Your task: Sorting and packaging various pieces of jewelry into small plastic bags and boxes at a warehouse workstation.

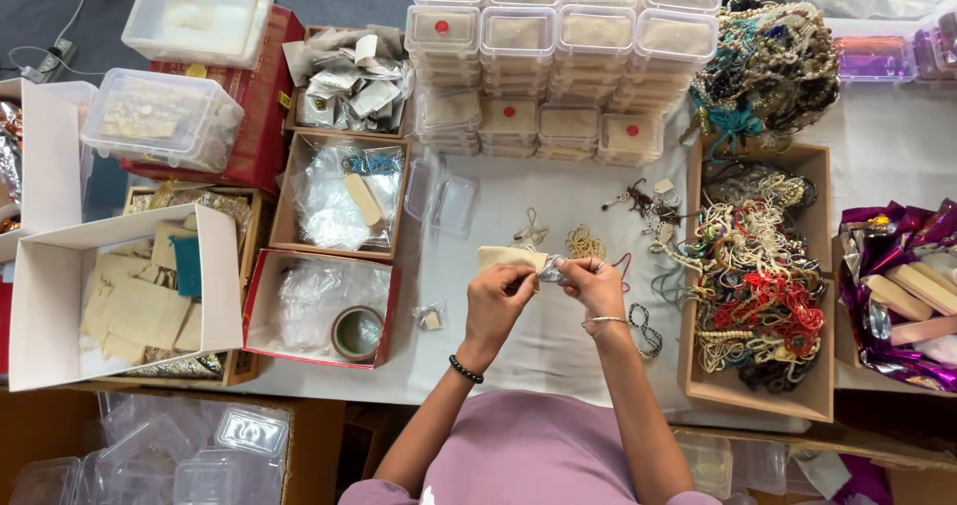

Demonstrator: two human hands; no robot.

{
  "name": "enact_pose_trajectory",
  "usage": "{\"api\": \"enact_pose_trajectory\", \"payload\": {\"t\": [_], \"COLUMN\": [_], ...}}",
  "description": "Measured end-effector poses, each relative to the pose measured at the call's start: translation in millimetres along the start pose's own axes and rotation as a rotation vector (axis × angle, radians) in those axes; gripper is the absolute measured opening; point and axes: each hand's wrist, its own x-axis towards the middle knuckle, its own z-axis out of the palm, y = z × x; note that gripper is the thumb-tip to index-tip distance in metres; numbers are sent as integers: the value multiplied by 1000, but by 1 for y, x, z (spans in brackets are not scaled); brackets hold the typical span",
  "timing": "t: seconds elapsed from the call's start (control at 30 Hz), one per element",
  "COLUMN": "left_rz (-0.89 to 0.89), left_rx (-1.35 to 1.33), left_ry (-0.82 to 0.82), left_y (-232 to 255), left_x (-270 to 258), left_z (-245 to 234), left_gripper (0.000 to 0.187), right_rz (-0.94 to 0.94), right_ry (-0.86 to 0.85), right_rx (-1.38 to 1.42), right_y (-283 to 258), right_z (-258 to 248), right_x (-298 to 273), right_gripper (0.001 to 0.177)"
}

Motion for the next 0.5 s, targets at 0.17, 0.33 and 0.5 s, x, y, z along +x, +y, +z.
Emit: {"api": "enact_pose_trajectory", "payload": {"t": [0.17, 0.33, 0.5], "left_rz": [-63, -55, -50], "left_rx": [-50, 49, 17], "left_ry": [31, 72, 75], "left_y": [7, 4, -4], "left_x": [5, 5, 3], "left_z": [-5, -6, -3], "left_gripper": [14, 14, 15], "right_rz": [-338, -617, -240], "right_ry": [27, 116, 79], "right_rx": [-394, -715, -324], "right_y": [-24, -49, -30], "right_z": [25, 41, 23], "right_x": [-30, -59, -32], "right_gripper": [17, 16, 19]}}
